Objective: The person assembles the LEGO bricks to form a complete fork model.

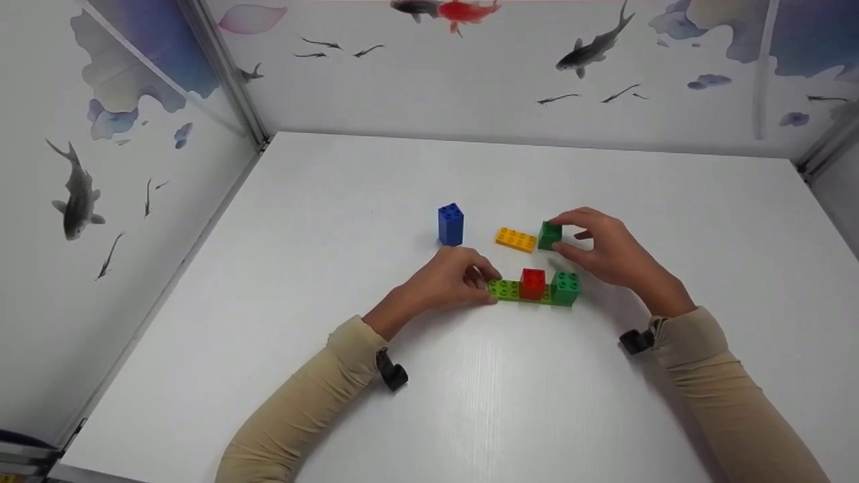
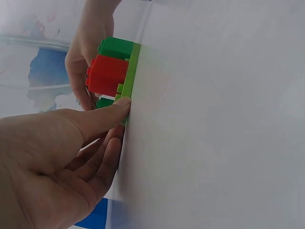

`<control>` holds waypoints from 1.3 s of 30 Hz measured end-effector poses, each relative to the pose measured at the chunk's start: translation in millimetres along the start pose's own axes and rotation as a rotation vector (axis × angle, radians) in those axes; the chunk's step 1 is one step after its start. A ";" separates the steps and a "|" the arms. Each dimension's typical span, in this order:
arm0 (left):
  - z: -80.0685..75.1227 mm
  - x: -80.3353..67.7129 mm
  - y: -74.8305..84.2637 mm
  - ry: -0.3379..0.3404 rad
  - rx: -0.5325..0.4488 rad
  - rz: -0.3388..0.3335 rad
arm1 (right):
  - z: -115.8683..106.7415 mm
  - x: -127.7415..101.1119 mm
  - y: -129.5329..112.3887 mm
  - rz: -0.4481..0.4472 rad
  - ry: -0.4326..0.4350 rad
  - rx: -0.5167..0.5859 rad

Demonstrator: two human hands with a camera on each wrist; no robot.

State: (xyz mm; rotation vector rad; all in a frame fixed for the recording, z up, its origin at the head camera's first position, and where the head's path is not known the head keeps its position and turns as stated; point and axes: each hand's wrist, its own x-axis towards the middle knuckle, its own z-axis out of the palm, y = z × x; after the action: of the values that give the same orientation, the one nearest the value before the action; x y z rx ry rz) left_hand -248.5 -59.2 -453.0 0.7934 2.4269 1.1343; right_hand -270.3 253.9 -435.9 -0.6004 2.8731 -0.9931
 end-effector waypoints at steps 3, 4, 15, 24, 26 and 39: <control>-0.3 0.3 -0.3 0.001 0.004 -0.001 | 0.9 -0.3 1.4 -0.004 0.010 0.001; -0.3 0.5 -0.7 0.000 0.006 0.001 | 1.3 -0.6 1.4 -0.005 0.012 0.002; 0.4 1.8 -2.4 0.014 0.015 0.026 | 1.8 -2.3 2.2 0.024 0.016 0.010; 1.4 1.3 -5.0 0.013 0.010 0.021 | 1.6 -5.1 4.8 0.033 0.009 0.014; 1.3 1.0 -4.7 0.012 0.008 0.017 | 1.8 -5.5 4.6 0.025 0.016 0.014; 1.3 0.9 -3.7 0.012 0.020 0.010 | 5.1 -13.2 -11.9 -0.108 0.094 0.021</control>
State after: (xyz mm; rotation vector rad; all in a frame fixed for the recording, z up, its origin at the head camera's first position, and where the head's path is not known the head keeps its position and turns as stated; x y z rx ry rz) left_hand -249.7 -59.8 -456.8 0.8075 2.4503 1.1239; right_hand -253.1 247.2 -434.0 -0.7331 2.9342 -1.0928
